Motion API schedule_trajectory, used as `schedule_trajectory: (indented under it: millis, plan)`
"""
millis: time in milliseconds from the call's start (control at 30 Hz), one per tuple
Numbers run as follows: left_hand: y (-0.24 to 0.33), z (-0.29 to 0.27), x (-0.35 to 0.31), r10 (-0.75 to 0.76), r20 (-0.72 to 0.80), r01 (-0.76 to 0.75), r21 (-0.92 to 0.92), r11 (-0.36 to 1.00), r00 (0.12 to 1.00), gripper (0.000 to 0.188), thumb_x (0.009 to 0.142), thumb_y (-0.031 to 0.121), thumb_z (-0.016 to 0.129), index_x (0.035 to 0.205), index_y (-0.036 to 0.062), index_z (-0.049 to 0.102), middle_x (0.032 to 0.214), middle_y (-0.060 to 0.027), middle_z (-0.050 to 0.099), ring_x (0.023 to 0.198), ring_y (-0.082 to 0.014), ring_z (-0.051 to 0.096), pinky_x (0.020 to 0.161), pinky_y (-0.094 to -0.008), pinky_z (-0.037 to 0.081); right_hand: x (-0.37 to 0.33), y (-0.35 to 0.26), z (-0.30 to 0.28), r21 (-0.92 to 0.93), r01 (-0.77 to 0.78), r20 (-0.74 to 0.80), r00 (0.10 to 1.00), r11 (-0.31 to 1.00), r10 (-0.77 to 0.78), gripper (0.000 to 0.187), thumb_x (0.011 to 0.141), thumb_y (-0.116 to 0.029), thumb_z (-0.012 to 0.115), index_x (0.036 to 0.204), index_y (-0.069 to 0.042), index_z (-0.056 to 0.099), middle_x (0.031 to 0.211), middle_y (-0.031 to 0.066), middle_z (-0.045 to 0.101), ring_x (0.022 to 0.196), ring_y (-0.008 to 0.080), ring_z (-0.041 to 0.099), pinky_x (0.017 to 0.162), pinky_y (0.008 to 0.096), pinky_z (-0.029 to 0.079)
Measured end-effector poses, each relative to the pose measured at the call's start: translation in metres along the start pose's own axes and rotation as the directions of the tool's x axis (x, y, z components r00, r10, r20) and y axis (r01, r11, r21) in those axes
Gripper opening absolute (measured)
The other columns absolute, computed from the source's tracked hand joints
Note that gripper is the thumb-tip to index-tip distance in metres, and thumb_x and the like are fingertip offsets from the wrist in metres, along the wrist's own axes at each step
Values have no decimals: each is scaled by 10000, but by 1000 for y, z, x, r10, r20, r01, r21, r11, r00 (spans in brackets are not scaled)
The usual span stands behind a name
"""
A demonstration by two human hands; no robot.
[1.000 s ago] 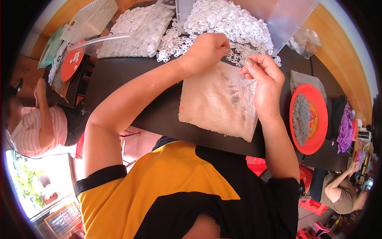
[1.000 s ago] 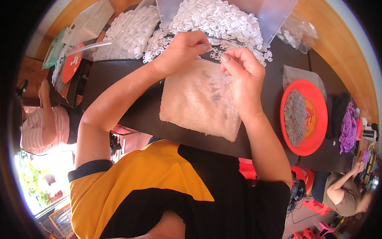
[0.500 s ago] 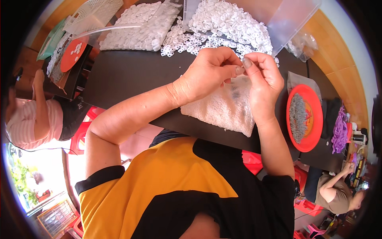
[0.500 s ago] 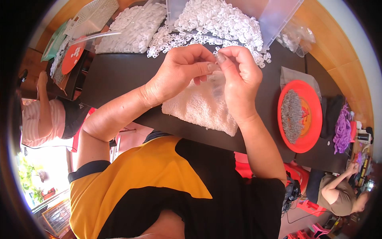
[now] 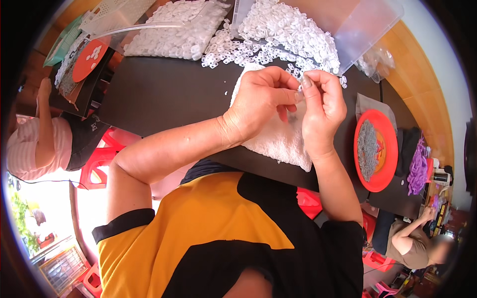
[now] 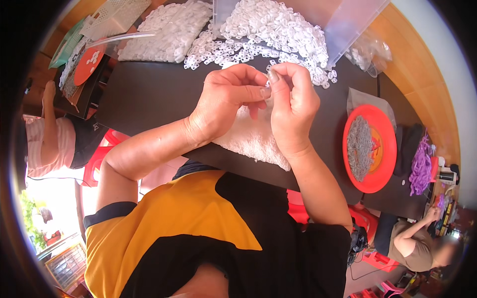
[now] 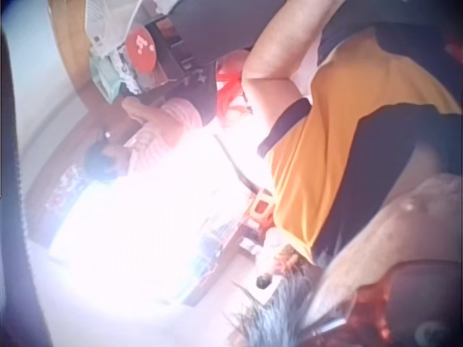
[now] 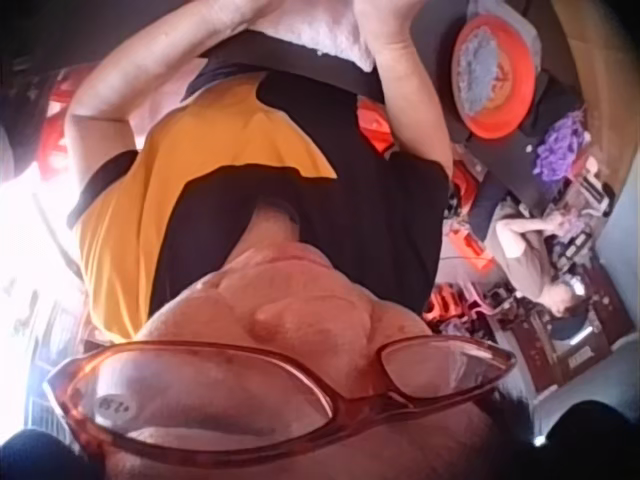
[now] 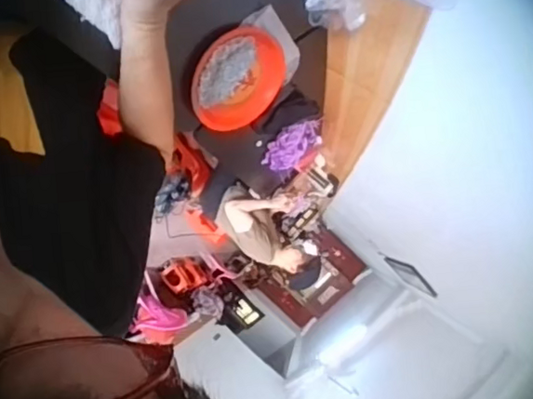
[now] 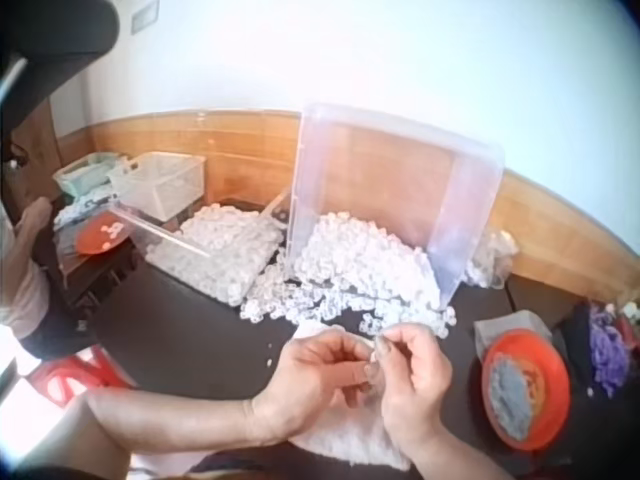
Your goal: Assembling small white plastic washers or spacers using a thin metal pin or assembly tool.
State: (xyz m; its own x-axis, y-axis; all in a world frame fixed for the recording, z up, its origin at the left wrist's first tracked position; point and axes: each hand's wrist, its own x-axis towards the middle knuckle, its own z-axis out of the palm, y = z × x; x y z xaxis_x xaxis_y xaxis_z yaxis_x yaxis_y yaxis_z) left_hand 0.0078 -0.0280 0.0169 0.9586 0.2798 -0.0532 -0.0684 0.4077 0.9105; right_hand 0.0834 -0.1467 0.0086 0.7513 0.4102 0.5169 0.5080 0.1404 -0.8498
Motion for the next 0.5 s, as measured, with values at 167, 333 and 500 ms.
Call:
schedule_trajectory:
  millis: [167, 333, 500]
  plan:
    - [9, -8, 4, -55, -37, 53, -39, 998, 998, 110, 852, 19, 642, 946, -37, 635, 827, -72, 641, 665, -142, 602, 563, -274, 493, -2, 11, -1, -96, 119, 10, 993, 988, -119, 70, 918, 5, 604, 986, 1, 586, 877, 34, 624, 775, 89, 574, 692, 232, 479]
    - [11, -13, 6, 54, 31, -57, 115, 992, 998, 127, 840, -8, 622, 965, -29, 632, 827, -59, 637, 659, -120, 589, 556, -255, 480, 1, 7, -1, -92, 112, 58, 993, 989, -107, 84, 916, 6, 608, 997, 0, 590, 897, 38, 624, 812, 84, 576, 723, 232, 477]
    - [7, -14, 9, 92, 6, -92, 80, 993, 996, 175, 822, -22, 642, 995, -30, 617, 842, -57, 640, 662, -117, 589, 556, -251, 474, 1, 9, -2, 65, -11, 81, 997, 998, 6, 90, 914, 15, 612, 1001, -6, 595, 914, 25, 620, 822, 79, 571, 747, 222, 466]
